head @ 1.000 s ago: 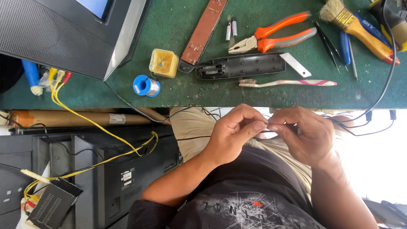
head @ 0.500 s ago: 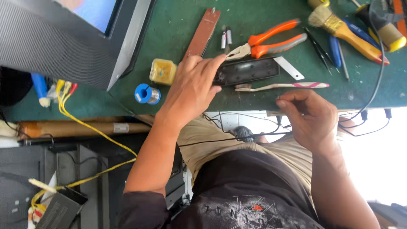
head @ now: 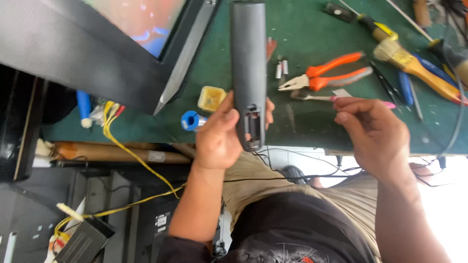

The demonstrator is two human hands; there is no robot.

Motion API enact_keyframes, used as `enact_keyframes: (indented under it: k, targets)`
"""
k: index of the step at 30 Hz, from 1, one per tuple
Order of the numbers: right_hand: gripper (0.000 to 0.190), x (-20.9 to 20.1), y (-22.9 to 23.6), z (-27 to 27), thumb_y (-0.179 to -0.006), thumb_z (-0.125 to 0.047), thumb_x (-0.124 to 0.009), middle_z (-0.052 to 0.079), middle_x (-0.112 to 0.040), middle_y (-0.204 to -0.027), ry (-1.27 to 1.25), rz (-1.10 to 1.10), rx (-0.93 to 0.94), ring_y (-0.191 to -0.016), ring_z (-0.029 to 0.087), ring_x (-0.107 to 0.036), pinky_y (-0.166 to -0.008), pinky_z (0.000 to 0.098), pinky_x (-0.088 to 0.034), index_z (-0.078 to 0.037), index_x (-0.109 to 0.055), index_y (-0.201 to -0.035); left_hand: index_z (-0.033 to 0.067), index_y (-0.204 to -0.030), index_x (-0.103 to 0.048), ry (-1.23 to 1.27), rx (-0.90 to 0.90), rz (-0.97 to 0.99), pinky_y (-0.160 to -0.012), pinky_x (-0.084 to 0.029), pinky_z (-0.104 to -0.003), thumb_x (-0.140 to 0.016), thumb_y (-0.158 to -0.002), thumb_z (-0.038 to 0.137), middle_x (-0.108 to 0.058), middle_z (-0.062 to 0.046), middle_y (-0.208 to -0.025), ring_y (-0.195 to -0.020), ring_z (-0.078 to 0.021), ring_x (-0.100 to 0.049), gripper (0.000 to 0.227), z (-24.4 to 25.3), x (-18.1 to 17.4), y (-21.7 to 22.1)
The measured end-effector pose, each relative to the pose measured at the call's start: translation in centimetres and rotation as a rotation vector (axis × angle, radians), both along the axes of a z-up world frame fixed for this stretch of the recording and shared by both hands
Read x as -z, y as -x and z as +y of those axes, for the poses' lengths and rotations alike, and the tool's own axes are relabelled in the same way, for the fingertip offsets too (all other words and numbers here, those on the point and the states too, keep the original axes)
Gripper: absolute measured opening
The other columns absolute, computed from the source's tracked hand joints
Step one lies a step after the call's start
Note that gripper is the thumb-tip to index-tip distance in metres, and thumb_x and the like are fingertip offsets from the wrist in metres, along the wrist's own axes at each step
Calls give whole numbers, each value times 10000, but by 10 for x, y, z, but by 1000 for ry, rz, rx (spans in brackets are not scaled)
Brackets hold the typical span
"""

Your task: The person cleans the battery contacts of a remote control using a toothbrush, then inserts batteries and tests the device with a multimeter. They reassemble the remote control and test its buttons.

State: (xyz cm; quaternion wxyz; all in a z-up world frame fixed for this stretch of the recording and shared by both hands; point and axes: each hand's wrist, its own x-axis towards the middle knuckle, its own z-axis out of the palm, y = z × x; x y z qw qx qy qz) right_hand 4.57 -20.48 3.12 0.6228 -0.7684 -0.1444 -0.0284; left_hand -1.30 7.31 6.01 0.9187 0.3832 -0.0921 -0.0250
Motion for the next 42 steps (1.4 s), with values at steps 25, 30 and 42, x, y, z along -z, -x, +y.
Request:
enact_keyframes:
  k: [25,30,42]
  targets:
    - [37,43,-15,7,-975,-99,-847,26,-793,-941,298,-368,53,-853,149,-712,-803,283,-516,-112,-815,-988,52,-1734,-142,-256,-177,-282,-1117,-529,-465,-673,-986,194,-580,-235,-1330,-1239,-337,-580,928,-35,29,8]
    - [31,37,-20,23,-908,-141,-839,62,-814,-917,319,-565,25,-851,308,-779,-793,409,-615,-152,-829,-935,-59,-1662,-239,-576,-305,-424,-1273,-379,-572,-587,-994,99,-443,-155,-1554,-1394,-311,-553,769,-25,55,-24]
    - [231,4,-39,-34,-1033,-141,-813,111,-807,-1227,692,-540,-12,-1109,299,-741,-970,450,-560,-85,-821,-1257,-13,-1571,-370,-534,-30,-374,-1406,-314,-542,-484,-988,-47,-565,-149,-1535,-1588,-399,-476,595,-15,77,-26]
